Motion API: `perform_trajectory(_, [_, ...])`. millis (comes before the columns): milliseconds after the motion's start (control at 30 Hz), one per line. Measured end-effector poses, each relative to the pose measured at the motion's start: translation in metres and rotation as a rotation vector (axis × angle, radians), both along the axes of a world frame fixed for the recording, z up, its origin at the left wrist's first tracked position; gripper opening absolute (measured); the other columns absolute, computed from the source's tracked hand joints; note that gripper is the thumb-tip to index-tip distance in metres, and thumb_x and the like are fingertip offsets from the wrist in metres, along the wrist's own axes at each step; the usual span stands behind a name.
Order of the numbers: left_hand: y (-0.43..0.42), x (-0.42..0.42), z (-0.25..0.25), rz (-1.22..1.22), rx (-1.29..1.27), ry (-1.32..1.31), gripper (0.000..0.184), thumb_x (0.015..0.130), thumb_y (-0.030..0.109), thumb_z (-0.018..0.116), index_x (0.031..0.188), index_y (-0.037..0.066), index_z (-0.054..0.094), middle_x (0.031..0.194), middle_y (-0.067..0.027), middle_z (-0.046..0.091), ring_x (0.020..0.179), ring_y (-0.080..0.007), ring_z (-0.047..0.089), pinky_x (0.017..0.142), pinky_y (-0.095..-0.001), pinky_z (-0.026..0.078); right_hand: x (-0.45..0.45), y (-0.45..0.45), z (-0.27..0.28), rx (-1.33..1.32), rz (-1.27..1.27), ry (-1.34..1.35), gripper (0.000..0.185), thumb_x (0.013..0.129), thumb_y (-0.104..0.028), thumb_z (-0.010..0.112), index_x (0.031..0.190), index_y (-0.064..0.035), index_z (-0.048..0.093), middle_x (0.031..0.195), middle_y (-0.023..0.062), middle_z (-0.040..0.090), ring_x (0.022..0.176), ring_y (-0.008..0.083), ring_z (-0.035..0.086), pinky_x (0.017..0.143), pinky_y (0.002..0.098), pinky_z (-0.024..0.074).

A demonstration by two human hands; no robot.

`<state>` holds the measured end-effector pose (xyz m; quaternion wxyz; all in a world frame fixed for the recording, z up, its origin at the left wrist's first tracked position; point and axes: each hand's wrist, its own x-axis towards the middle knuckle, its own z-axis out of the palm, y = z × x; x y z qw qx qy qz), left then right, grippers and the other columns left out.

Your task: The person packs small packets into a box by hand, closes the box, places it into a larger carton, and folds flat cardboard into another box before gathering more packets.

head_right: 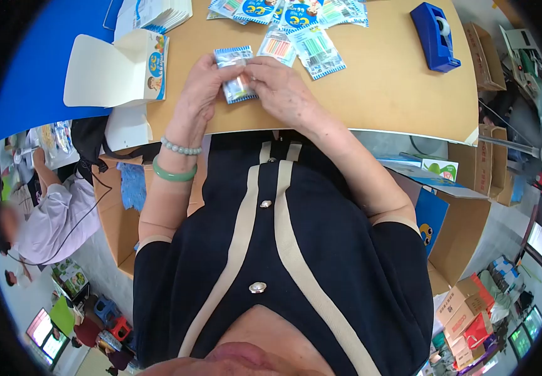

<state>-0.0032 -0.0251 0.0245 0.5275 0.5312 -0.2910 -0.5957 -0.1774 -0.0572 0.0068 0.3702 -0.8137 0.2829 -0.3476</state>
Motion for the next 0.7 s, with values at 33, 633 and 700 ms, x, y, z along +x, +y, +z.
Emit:
perform_trajectory(33, [-0.001, -0.001, 0.003, 0.037, 0.038, 0.013, 0.024, 0.084, -0.004, 0.066, 0.107, -0.003, 0.058, 0.095, -0.011, 0.069, 0.077, -0.0175, 0.069, 0.069, -0.0291, 0.057, -0.01, -0.003, 0.003, -0.002, -0.01, 0.007, 0.03, 0.087, -0.012, 0.065, 0.116, -0.0044, 0.063, 0.114, 0.0141, 0.063, 0.1, 0.0317, 0.064, 0.083, 0.0374, 0.0522])
perform_trajectory(633, [0.001, -0.014, -0.011, 0.313, -0.08, -0.133, 0.025, 0.081, -0.001, 0.067, 0.102, -0.002, 0.056, 0.093, -0.0093, 0.066, 0.081, -0.0146, 0.066, 0.067, -0.0293, 0.055, 0.02, 0.01, -0.001, -0.235, -0.291, 0.178, 0.02, 0.088, -0.013, 0.066, 0.106, -0.0048, 0.065, 0.103, 0.0107, 0.066, 0.095, 0.0317, 0.062, 0.082, 0.0403, 0.0522])
perform_trajectory(700, [0.003, -0.004, -0.007, 0.278, -0.016, -0.057, 0.026, 0.081, -0.001, 0.068, 0.105, -0.002, 0.057, 0.095, -0.0094, 0.066, 0.081, -0.0145, 0.066, 0.068, -0.0292, 0.055, 0.02, 0.009, -0.001, -0.227, -0.259, 0.18, 0.02, 0.088, -0.014, 0.065, 0.107, -0.005, 0.065, 0.105, 0.0112, 0.066, 0.097, 0.0316, 0.062, 0.083, 0.0405, 0.0519])
